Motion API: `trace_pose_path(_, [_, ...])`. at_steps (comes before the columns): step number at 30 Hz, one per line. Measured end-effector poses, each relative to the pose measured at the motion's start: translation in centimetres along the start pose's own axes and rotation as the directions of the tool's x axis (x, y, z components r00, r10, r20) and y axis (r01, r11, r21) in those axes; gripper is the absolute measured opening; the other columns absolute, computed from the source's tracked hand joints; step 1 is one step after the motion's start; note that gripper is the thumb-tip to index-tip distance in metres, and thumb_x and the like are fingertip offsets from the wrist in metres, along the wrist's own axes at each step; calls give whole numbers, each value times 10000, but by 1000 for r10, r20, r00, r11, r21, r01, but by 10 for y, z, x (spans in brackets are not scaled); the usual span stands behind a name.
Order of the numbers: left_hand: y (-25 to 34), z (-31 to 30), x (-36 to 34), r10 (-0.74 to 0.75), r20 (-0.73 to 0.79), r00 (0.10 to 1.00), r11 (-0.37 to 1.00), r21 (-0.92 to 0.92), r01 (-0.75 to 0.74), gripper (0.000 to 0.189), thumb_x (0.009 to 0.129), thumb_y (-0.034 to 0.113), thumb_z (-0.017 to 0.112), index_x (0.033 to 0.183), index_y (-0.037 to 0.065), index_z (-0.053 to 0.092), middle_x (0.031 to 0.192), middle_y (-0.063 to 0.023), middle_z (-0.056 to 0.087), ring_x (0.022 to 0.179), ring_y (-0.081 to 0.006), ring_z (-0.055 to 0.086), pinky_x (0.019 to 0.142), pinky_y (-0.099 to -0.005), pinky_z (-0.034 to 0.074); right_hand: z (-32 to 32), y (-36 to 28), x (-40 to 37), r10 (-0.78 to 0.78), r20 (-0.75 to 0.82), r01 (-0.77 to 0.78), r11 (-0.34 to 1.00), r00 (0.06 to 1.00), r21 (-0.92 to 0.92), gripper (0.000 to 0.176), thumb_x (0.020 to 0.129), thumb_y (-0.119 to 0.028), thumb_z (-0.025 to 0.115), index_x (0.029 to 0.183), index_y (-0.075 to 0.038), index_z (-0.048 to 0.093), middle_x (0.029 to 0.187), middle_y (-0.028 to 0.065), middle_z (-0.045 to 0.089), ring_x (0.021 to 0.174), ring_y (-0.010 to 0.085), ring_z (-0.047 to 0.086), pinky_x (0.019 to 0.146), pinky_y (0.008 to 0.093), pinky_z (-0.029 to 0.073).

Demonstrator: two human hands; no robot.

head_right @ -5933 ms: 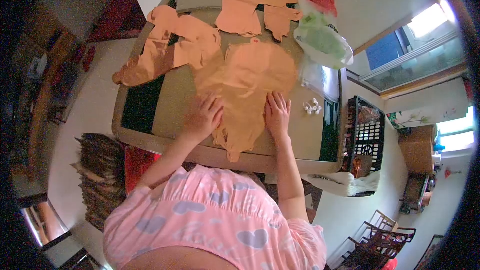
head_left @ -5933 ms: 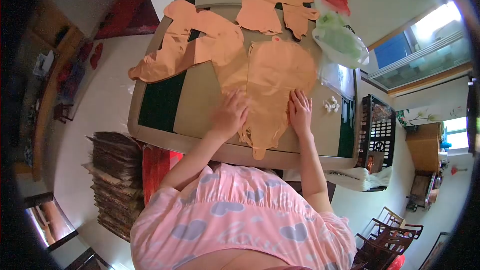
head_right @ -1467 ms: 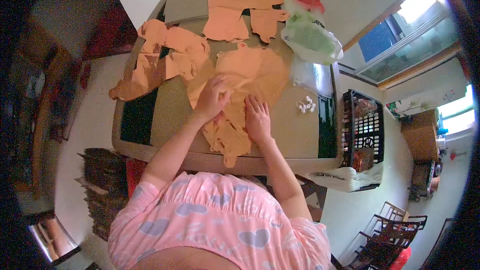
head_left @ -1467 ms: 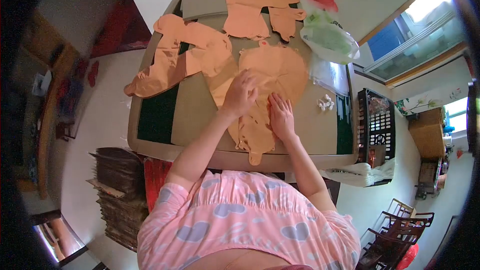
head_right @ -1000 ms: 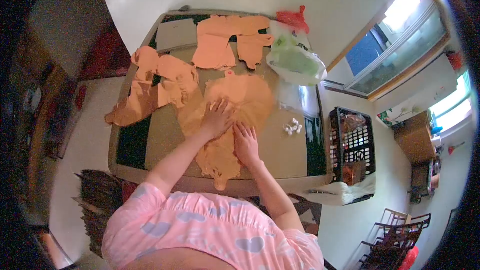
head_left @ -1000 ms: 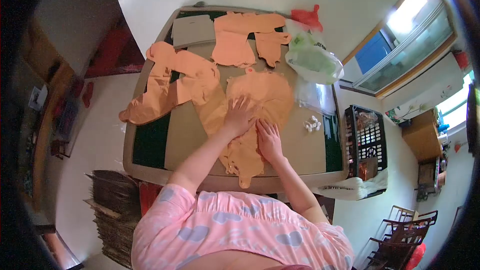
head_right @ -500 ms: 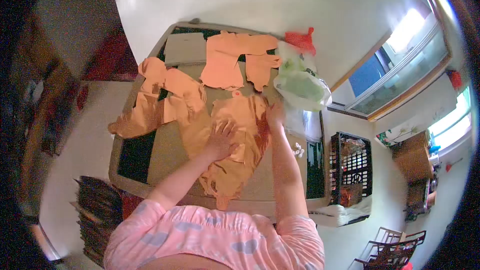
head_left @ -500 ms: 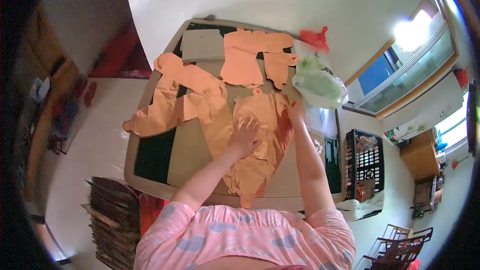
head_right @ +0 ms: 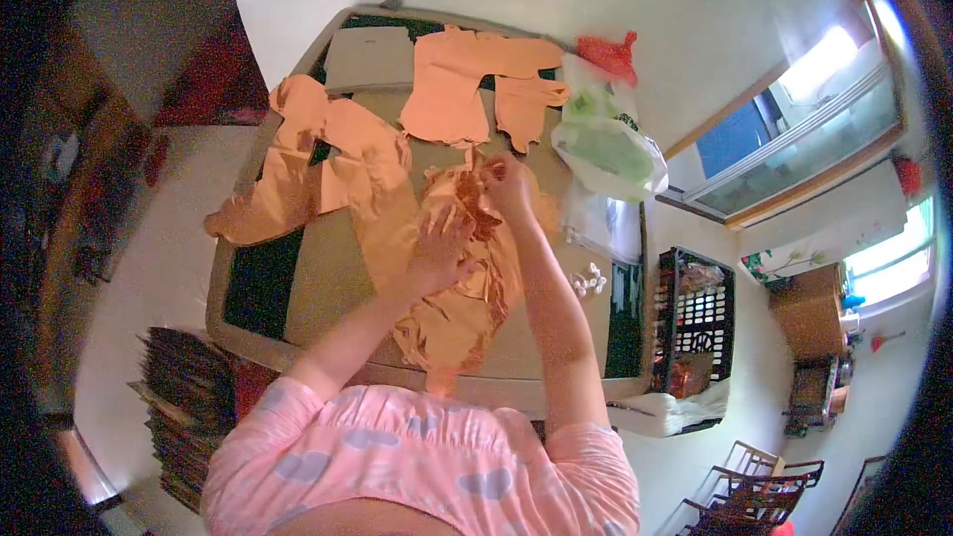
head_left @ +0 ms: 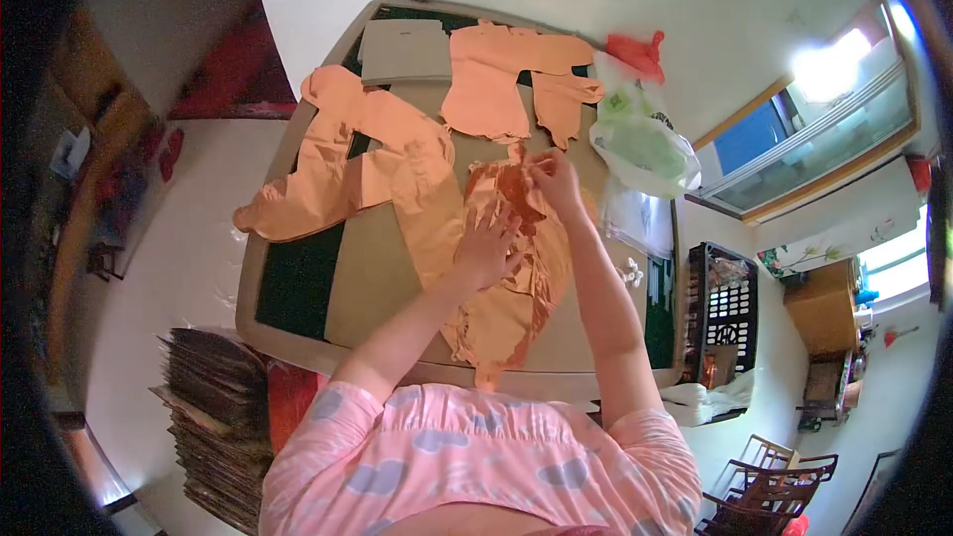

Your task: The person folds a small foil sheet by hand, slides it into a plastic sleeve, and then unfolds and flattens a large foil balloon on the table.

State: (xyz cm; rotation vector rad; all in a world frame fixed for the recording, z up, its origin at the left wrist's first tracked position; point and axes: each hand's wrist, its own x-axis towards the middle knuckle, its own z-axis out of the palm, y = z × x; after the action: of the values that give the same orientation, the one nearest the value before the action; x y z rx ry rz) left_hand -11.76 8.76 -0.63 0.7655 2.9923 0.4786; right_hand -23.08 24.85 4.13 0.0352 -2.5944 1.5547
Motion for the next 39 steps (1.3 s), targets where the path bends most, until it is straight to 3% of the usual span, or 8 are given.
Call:
trace_pose_path(11, [-1, -6, -2, 56, -47, 997, 996, 73, -52, 685, 910, 547, 430, 1378, 47, 408, 1435, -193, 367, 1341, -391, 310, 1109, -581, 175, 74, -10, -4, -157, 169, 207, 918, 973, -339, 200, 821, -48, 643, 1014, -25, 594, 838, 97, 658, 723, 175, 627, 625, 300, 506])
trace_pose_path(17, [3, -11, -1, 11, 22, 1000, 999, 38, -12, 668, 933, 503, 402, 1450, 89, 317, 1472, -152, 331, 1391, -354, 234, 1132, -550, 130, 31, 7, 4, 216, 254, -329, 727, 943, 603, 242, 884, -107, 603, 1120, -69, 569, 929, 84, 654, 805, 165, 639, 665, 255, 532])
trace_pose_path(22, [2, -7, -1, 20, 11, 1000, 999, 47, -21, 700, 952, 521, 373, 1488, 96, 226, 1530, -154, 225, 1428, -353, 144, 1149, -546, 94, -34, 137, 45, -161, -236, -11, 805, 958, -594, 322, 816, -228, 648, 1036, 4, 608, 910, 166, 661, 809, 294, 636, 712, 381, 504])
trace_pose_path(27, [4, -17, -4, 21, 37, 999, 999, 23, -21, 695, 951, 514, 377, 1484, 92, 236, 1536, -154, 214, 1428, -352, 144, 1149, -543, 96, -36, 95, 28, -161, -191, -10, 738, 968, -675, 328, 789, -249, 656, 952, 35, 630, 883, 210, 665, 795, 353, 634, 714, 396, 495])
trace_pose_path(30, [4, -20, -4, 20, 46, 999, 999, 36, -22, 688, 947, 500, 394, 1479, 88, 251, 1531, -159, 224, 1424, -353, 157, 1147, -546, 102, -30, 29, 12, -54, -205, -49, 884, 977, -464, 302, 828, -237, 627, 952, 38, 625, 864, 189, 668, 798, 320, 646, 717, 393, 497])
trace_pose_path(33, [3, -9, -3, 6, -4, 1000, 999, 31, -6, 685, 932, 516, 399, 1471, 108, 291, 1510, -134, 282, 1420, -343, 174, 1137, -545, 116, -31, -33, -2, 352, 182, -389, 711, 918, 586, 300, 913, -276, 556, 1003, 4, 613, 967, 206, 658, 889, 388, 623, 758, 446, 489])
trace_pose_path(36, [3, -11, -2, 6, 14, 1000, 999, 38, -6, 671, 933, 513, 397, 1462, 108, 312, 1505, -133, 293, 1416, -345, 188, 1134, -546, 125, -25, 60, -4, -64, -231, 32, 989, 971, -143, 272, 914, -174, 515, 1059, 26, 630, 934, 137, 672, 837, 252, 662, 765, 376, 502])
trace_pose_path(39, [2, 0, 0, 9, -66, 998, 998, 59, -5, 662, 937, 513, 388, 1460, 112, 318, 1506, -125, 296, 1418, -337, 187, 1131, -547, 133, -26, 41, -61, -152, -51, 113, 884, 987, -454, 280, 903, -87, 491, 1139, -8, 618, 1154, 169, 620, 1025, 315, 603, 926, 408, 452])
